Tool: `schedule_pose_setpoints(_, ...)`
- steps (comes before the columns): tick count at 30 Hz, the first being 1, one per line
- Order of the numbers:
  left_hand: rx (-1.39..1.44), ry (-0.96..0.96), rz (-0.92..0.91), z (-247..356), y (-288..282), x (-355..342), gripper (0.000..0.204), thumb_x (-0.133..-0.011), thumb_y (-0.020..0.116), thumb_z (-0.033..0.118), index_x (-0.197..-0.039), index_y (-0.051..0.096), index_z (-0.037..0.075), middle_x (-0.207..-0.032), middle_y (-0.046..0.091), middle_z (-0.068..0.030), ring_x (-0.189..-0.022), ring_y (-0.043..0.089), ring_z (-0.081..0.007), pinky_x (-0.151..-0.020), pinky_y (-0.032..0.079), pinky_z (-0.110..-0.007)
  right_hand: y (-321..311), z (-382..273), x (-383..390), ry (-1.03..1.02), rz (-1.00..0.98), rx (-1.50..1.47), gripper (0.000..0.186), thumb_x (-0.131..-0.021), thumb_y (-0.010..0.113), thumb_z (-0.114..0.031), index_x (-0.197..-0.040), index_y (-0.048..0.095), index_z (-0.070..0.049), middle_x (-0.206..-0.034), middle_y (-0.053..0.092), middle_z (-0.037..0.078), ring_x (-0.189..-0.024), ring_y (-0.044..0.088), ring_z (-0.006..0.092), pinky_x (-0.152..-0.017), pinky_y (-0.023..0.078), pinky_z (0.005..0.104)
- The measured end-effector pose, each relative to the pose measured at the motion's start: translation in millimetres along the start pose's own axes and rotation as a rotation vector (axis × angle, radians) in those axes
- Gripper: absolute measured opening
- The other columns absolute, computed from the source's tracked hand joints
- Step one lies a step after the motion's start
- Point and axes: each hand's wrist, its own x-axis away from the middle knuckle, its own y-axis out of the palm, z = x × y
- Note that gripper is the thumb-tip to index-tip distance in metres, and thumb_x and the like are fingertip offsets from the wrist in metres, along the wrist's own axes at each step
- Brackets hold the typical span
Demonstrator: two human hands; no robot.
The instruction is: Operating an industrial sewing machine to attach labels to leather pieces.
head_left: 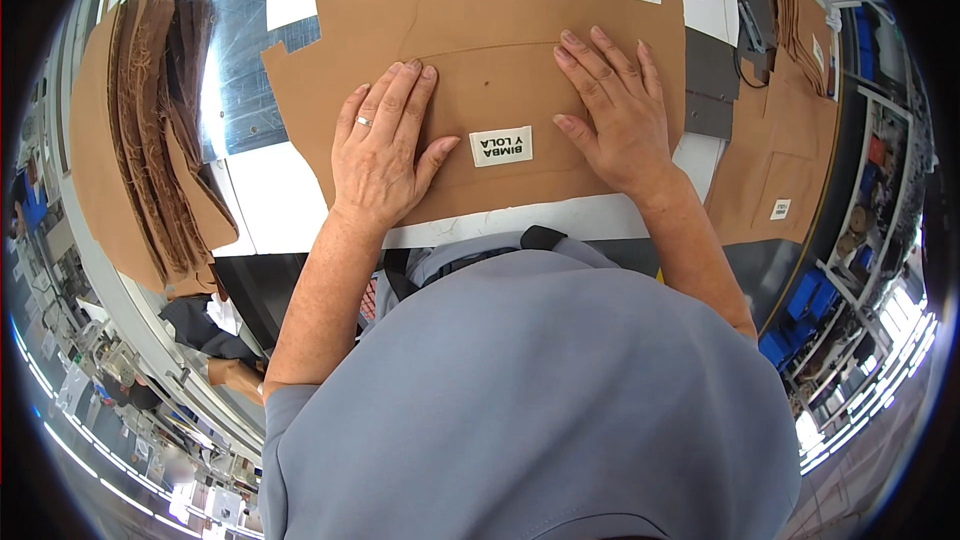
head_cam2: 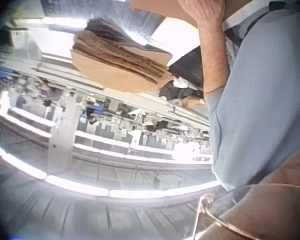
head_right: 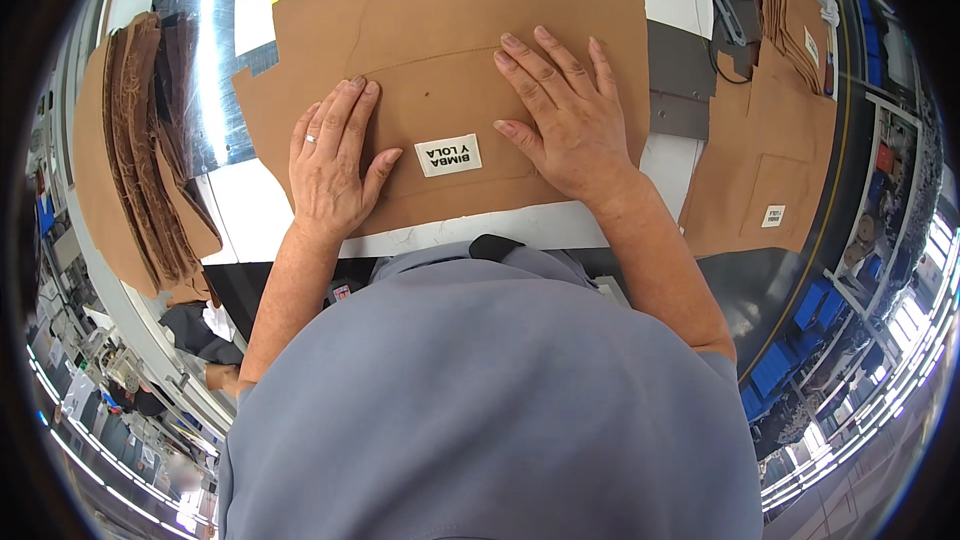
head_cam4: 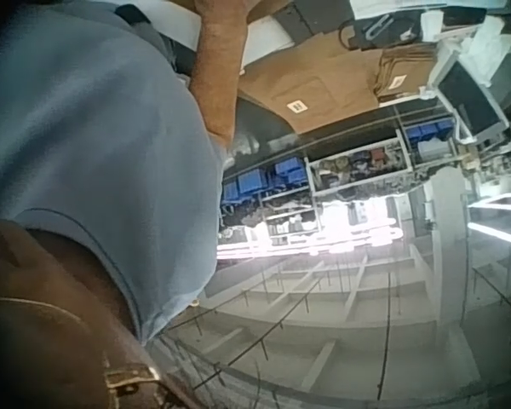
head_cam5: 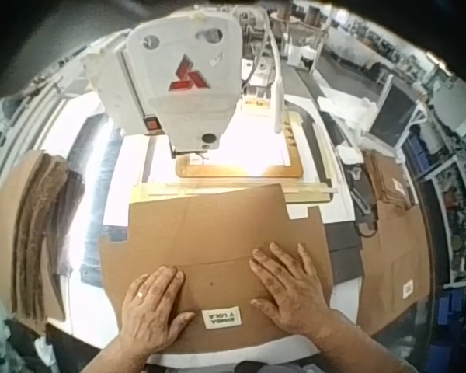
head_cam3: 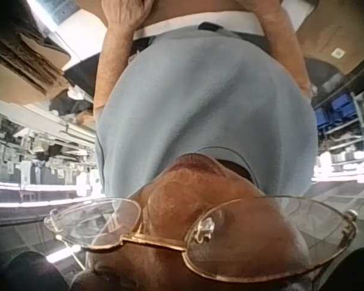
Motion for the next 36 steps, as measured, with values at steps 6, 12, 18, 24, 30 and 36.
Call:
schedule_pose_setpoints(6, 0.047, -0.017, 0.035, 0.0, 11.1, 6.2, 0.070, -0.098, 0.055, 0.057, -0.153, 0.049, 0.013, -0.152, 0.049, -0.0057, -0.144, 0.044, -0.0226, -0.122, 0.032, -0.045, -4.5, -18.2, -17.4, -0.019, 0.114, -0.047, 0.052, -0.093, 0.069, -0.036, -0.137, 0.060, -0.009, -0.141, 0.058, 0.006, -0.136, 0.050, 0.0261, -0.120, 0.030, 0.0517)
schedule_pose_setpoints(12, 0.058, -0.010, 0.058, 0.9, 13.0, 8.0, 0.070, -0.098, 0.057, 0.056, -0.151, 0.052, 0.012, -0.150, 0.050, -0.0092, -0.143, 0.046, -0.0282, -0.122, 0.029, -0.050, 10.8, -52.3, -47.8, -0.147, 0.188, -0.283, 0.053, -0.080, 0.081, -0.023, -0.129, 0.065, -0.008, -0.118, 0.060, 0.005, -0.110, 0.059, 0.0225, -0.100, 0.044, 0.0429)
schedule_pose_setpoints(18, 0.047, -0.032, 0.083, -2.9, 13.9, 9.9, 0.067, -0.098, 0.055, 0.057, -0.150, 0.054, 0.014, -0.152, 0.052, -0.0063, -0.142, 0.047, -0.0254, -0.121, 0.028, -0.046, 22.8, -53.4, -54.6, -0.195, 0.244, -0.214, 0.051, -0.077, 0.084, -0.028, -0.122, 0.070, -0.010, -0.116, 0.060, 0.000, -0.108, 0.058, 0.0180, -0.094, 0.045, 0.0382)
schedule_pose_setpoints(24, -0.001, -0.035, 0.079, -2.0, 10.6, 7.2, 0.064, -0.098, 0.056, 0.055, -0.148, 0.056, 0.015, -0.151, 0.053, -0.0051, -0.141, 0.048, -0.0224, -0.121, 0.026, -0.043, 22.0, -50.4, -52.2, -0.187, 0.234, -0.191, 0.048, -0.077, 0.083, -0.029, -0.121, 0.072, -0.015, -0.116, 0.060, -0.001, -0.109, 0.058, 0.0185, -0.094, 0.046, 0.0376)
schedule_pose_setpoints(30, -0.011, -0.017, 0.084, -4.6, 10.7, 6.5, 0.063, -0.097, 0.058, 0.053, -0.147, 0.057, 0.015, -0.150, 0.054, -0.0048, -0.140, 0.049, -0.0220, -0.121, 0.026, -0.043, 21.9, -48.0, -51.8, -0.206, 0.251, -0.186, 0.047, -0.076, 0.084, -0.030, -0.118, 0.072, -0.015, -0.115, 0.060, -0.001, -0.108, 0.058, 0.0193, -0.093, 0.046, 0.0377)
schedule_pose_setpoints(36, -0.020, -0.012, 0.098, -5.3, 10.4, 6.5, 0.061, -0.097, 0.059, 0.051, -0.146, 0.058, 0.015, -0.148, 0.056, -0.0042, -0.139, 0.050, -0.0215, -0.120, 0.026, -0.043, 19.7, -50.0, -51.9, -0.185, 0.229, -0.174, 0.050, -0.076, 0.084, -0.030, -0.123, 0.072, -0.017, -0.116, 0.059, -0.002, -0.108, 0.056, 0.0183, -0.092, 0.045, 0.0381)
